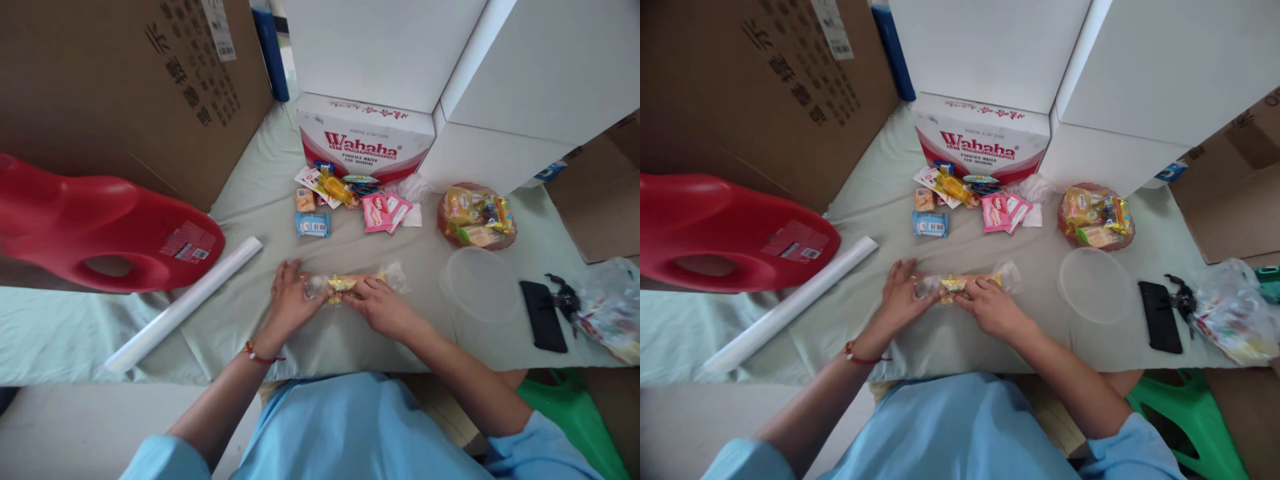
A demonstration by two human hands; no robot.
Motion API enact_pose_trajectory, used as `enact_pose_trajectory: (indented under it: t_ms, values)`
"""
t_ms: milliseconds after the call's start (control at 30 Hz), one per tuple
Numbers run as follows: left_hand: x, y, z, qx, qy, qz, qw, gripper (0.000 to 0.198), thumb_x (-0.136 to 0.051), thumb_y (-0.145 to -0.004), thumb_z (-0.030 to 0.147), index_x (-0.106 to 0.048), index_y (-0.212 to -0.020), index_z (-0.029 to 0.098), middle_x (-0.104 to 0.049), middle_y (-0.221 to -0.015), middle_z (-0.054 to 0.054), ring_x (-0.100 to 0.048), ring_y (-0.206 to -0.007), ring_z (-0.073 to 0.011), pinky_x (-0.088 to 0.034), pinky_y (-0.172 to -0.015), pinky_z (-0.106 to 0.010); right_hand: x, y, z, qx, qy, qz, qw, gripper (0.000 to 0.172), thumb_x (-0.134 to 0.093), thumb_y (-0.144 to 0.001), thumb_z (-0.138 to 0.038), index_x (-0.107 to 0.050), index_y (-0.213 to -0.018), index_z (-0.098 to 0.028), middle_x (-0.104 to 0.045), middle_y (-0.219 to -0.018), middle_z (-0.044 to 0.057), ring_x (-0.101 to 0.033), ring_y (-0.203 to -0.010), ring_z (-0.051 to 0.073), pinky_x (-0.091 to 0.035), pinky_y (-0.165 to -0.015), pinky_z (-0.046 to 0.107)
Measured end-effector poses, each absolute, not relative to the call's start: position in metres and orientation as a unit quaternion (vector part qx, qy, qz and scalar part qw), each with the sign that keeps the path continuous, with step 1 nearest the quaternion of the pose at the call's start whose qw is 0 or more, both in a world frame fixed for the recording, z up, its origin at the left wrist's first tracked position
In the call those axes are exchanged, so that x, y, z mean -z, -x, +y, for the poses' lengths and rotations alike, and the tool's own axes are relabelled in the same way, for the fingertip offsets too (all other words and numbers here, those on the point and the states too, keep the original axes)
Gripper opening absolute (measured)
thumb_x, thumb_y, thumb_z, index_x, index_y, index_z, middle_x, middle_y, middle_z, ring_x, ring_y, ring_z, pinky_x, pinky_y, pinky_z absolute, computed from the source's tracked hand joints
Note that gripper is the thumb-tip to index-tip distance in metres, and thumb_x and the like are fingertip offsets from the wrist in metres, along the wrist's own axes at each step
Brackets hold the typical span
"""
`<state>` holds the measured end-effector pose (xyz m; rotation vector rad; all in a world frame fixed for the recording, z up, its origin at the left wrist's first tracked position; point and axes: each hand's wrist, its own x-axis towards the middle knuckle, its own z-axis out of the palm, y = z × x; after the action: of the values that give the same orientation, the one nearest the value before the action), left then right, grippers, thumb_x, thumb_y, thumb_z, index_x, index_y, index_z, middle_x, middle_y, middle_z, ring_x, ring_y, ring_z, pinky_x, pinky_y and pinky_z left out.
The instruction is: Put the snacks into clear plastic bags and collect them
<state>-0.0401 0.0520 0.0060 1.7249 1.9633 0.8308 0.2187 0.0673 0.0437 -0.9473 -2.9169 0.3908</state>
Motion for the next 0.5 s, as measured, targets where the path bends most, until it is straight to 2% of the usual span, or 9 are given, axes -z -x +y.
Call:
enact_pose_trajectory:
  t_ms: [33,100,167,200,267,333,433,500]
  values:
    - [-0.01,0.038,0.046,-0.291,-0.629,0.689,0.212,0.036,-0.069,-0.085,0.056,-0.072,-0.087,0.02,-0.071,-0.125,-0.015,-0.061,-0.125,-0.0336,-0.047,-0.11,-0.051,-0.043,-0.22,0.067,-0.128,0.306,-0.943,0.03,0.037,-0.054,-0.107,-0.021,-0.068,-0.141,-0.026,-0.066,-0.123,0.013,-0.057,-0.116,0.027,-0.047,-0.106,0.044]
    - [-0.022,0.035,0.032,-0.305,-0.617,0.682,0.246,0.03,-0.066,-0.089,0.05,-0.068,-0.081,0.021,-0.073,-0.098,-0.008,-0.068,-0.092,-0.0234,-0.056,-0.086,-0.037,-0.042,-0.222,0.067,-0.139,0.304,-0.941,0.048,0.038,-0.053,-0.107,-0.02,-0.068,-0.142,-0.026,-0.066,-0.125,0.012,-0.057,-0.117,0.026,-0.048,-0.107,0.044]
    - [-0.035,0.027,0.022,-0.338,-0.594,0.683,0.258,0.026,-0.063,-0.093,0.043,-0.065,-0.078,0.021,-0.065,-0.077,-0.001,-0.061,-0.068,-0.0164,-0.051,-0.067,-0.029,-0.039,-0.222,0.068,-0.153,0.299,-0.939,0.069,0.039,-0.054,-0.106,-0.019,-0.068,-0.142,-0.027,-0.066,-0.124,0.012,-0.057,-0.117,0.026,-0.048,-0.107,0.044]
    - [-0.04,0.021,0.019,-0.353,-0.596,0.677,0.25,0.024,-0.063,-0.094,0.039,-0.064,-0.078,0.021,-0.062,-0.075,0.0,-0.059,-0.066,-0.0152,-0.049,-0.063,-0.027,-0.037,-0.221,0.067,-0.16,0.298,-0.938,0.079,0.04,-0.054,-0.106,-0.018,-0.068,-0.142,-0.026,-0.066,-0.124,0.013,-0.057,-0.117,0.026,-0.049,-0.107,0.044]
    - [-0.045,0.002,0.019,-0.371,-0.628,0.646,0.226,0.018,-0.062,-0.095,0.03,-0.064,-0.08,0.021,-0.065,-0.081,-0.001,-0.062,-0.072,-0.0153,-0.051,-0.066,-0.027,-0.032,-0.218,0.066,-0.176,0.301,-0.933,0.093,0.04,-0.056,-0.105,-0.018,-0.067,-0.143,-0.025,-0.066,-0.126,0.014,-0.057,-0.119,0.027,-0.05,-0.106,0.045]
    - [-0.041,-0.019,0.025,-0.368,-0.678,0.602,0.204,0.014,-0.055,-0.097,0.02,-0.067,-0.091,0.02,-0.069,-0.094,-0.005,-0.067,-0.084,-0.0173,-0.056,-0.076,-0.029,-0.026,-0.215,0.064,-0.196,0.312,-0.923,0.109,0.038,-0.056,-0.103,-0.015,-0.07,-0.138,-0.022,-0.066,-0.13,0.015,-0.057,-0.121,0.027,-0.05,-0.107,0.047]
    - [-0.024,-0.045,0.032,-0.314,-0.75,0.563,0.147,0.029,-0.048,-0.1,0.017,-0.069,-0.119,0.017,-0.071,-0.12,-0.013,-0.068,-0.112,-0.0236,-0.057,-0.1,-0.041,-0.02,-0.22,0.06,-0.256,0.314,-0.897,0.176,0.031,-0.054,-0.099,-0.011,-0.077,-0.118,-0.019,-0.069,-0.129,0.014,-0.06,-0.124,0.026,-0.051,-0.109,0.046]
    - [-0.013,-0.053,0.03,-0.259,-0.778,0.563,0.101,0.039,-0.05,-0.1,0.018,-0.063,-0.137,0.015,-0.067,-0.139,-0.016,-0.063,-0.126,-0.0283,-0.054,-0.109,-0.047,-0.018,-0.233,0.058,-0.29,0.367,-0.844,0.263,0.027,-0.052,-0.1,-0.015,-0.077,-0.11,-0.02,-0.073,-0.12,0.012,-0.065,-0.116,0.023,-0.054,-0.103,0.041]
